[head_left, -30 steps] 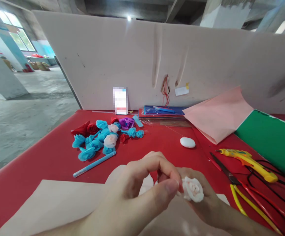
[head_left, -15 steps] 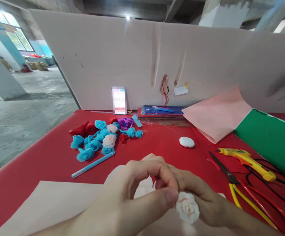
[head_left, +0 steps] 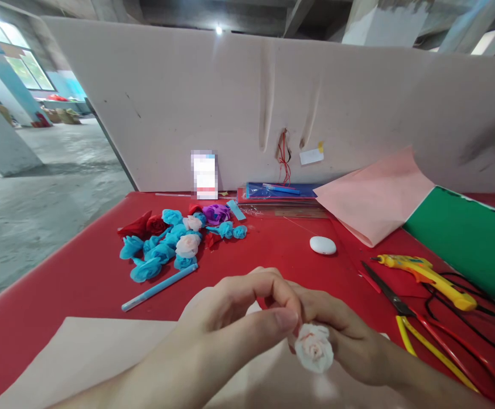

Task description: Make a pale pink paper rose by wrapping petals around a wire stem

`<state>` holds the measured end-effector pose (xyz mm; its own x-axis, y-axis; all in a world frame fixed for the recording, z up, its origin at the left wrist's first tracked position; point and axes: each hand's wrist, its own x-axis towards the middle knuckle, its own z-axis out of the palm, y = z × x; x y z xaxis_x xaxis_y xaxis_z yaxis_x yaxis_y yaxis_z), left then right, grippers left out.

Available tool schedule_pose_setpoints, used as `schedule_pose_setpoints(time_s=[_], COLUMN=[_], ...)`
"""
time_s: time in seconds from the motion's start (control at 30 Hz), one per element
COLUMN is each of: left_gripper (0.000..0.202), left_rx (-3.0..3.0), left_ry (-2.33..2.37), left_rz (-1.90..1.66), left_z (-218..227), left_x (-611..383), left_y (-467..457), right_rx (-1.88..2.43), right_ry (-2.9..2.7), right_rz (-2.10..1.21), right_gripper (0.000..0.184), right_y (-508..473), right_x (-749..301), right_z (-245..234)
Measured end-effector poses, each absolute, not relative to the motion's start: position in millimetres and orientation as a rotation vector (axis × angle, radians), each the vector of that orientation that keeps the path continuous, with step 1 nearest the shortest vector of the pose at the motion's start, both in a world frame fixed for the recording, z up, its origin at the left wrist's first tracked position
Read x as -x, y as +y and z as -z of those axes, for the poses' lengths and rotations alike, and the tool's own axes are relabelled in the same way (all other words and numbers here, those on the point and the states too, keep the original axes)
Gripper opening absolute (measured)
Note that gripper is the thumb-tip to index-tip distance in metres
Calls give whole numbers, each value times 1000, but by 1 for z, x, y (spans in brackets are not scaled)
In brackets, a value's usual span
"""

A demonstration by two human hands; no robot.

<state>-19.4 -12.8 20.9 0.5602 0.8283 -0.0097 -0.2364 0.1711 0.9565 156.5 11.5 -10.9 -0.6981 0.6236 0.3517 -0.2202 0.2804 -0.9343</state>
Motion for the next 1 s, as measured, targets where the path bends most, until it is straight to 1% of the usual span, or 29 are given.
schedule_pose_setpoints(time_s=[0.13, 0.37, 0.57, 0.7, 1.0], left_gripper=[14, 13, 13, 12, 15], left_rx=[-1230, -1216, -1086, -1061, -1026], left_ry=[713, 822, 651, 638, 592], left_rz=[-783, -773, -798, -783, -844], left_z=[-24, -23, -20, -18, -16], left_x=[21, 21, 20, 20, 17], left_y=[-13, -15, -11, -8, -9], right_rx=[413, 431, 344, 360, 269], right_ry=[-1780, -1670, -1641, -1619, -1494], right_rz=[-1587, -1687, -1699, -1723, -1841], right_gripper=[31, 26, 26, 23, 24], right_y=[13, 12, 12, 13, 15], right_x=[-158, -156, -155, -156, -159], right_z=[11, 13, 12, 11, 19])
